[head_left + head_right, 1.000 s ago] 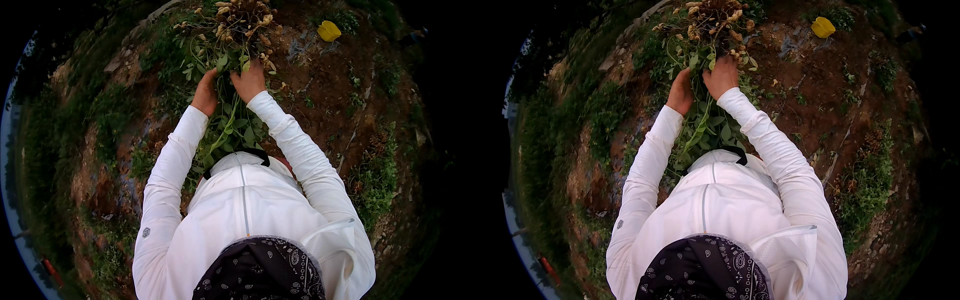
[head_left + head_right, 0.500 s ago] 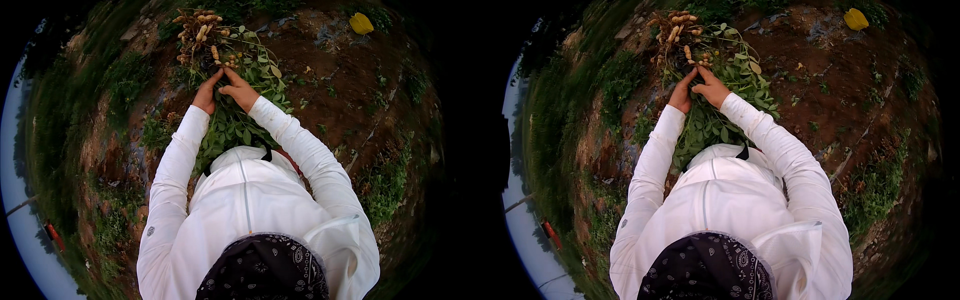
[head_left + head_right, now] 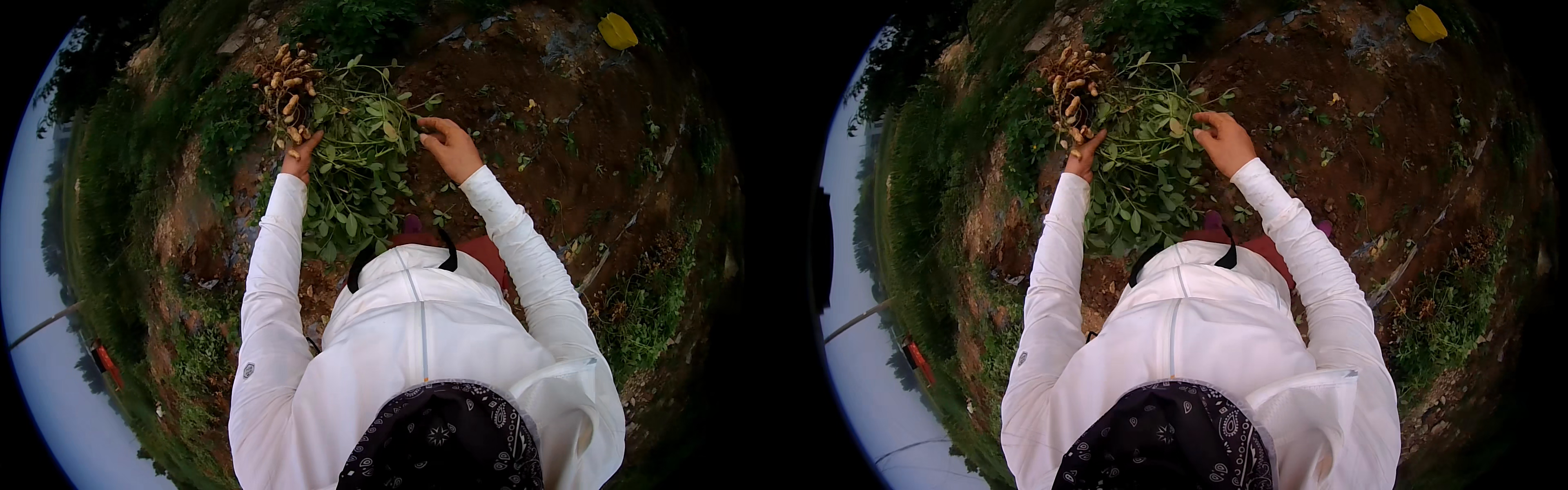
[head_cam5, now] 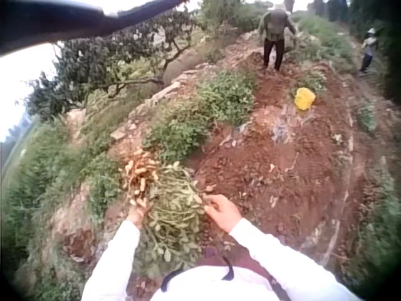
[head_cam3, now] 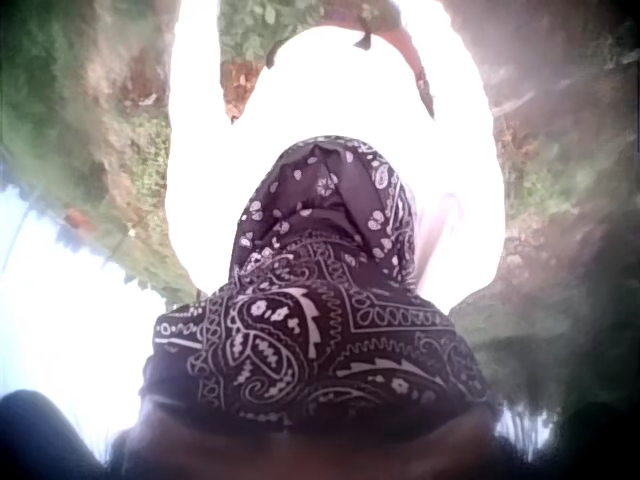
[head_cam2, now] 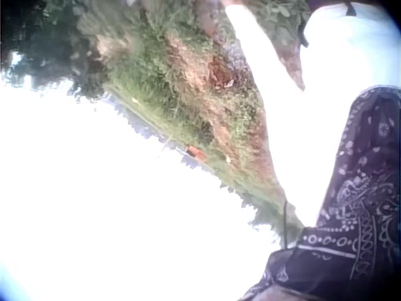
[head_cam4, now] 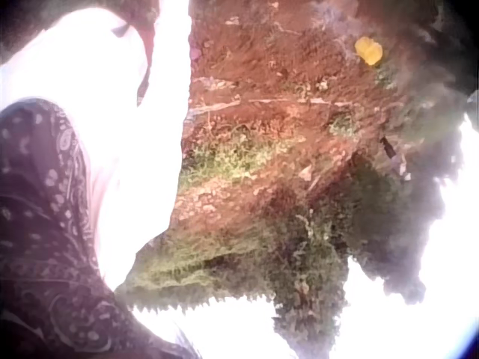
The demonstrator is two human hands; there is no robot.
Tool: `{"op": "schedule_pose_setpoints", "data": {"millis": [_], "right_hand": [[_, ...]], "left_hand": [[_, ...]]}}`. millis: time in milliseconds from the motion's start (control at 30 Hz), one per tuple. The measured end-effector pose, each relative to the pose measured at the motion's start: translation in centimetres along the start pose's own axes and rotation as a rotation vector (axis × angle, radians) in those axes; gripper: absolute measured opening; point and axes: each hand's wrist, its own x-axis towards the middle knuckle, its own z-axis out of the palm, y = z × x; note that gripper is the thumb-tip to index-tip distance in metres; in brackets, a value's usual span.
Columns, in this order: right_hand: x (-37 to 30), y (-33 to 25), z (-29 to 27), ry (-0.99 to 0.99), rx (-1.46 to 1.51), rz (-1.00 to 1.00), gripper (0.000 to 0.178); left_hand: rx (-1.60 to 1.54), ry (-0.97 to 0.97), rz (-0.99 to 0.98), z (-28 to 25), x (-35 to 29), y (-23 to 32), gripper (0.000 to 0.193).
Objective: The person pulls peanut plants from the soil by hand, shakes off excess dirt, and gathers them into a pile. They then pick up loose peanuts from the ground and place them into a yellow bucket.
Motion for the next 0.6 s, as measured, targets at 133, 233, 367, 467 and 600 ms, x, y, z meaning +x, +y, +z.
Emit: {"op": "schedule_pose_setpoints", "data": {"millis": [133, 233, 367, 467, 600], "right_hand": [[1.0, -0.6, -0.1, -0.004, -0.070, -0.040, 0.038], [2.5, -0.4, -0.1, 0.078, -0.115, -0.046, 0.041], [3.4, -3.6, 0.0, 0.222, 0.035, -0.216, 0.047], [5.2, -6.6, -0.7, 0.272, -0.076, -0.436, 0.056], [8.7, -6.1, -0.8, 0.333, -0.333, -0.572, 0.067]], "left_hand": [[0.081, 0.008, -0.028, -1.0, 1.2, -1.4, 0.071], [0.092, -0.054, 0.076, 0.1, -0.8, 0.1, 0.042], [0.157, -0.150, 0.140, -0.1, -1.6, 0.4, 0.038], [0.313, -0.209, 0.190, 1.8, -4.0, 2.7, 0.034], [0.395, -0.305, 0.276, 3.7, -3.7, 3.0, 0.040]]}}
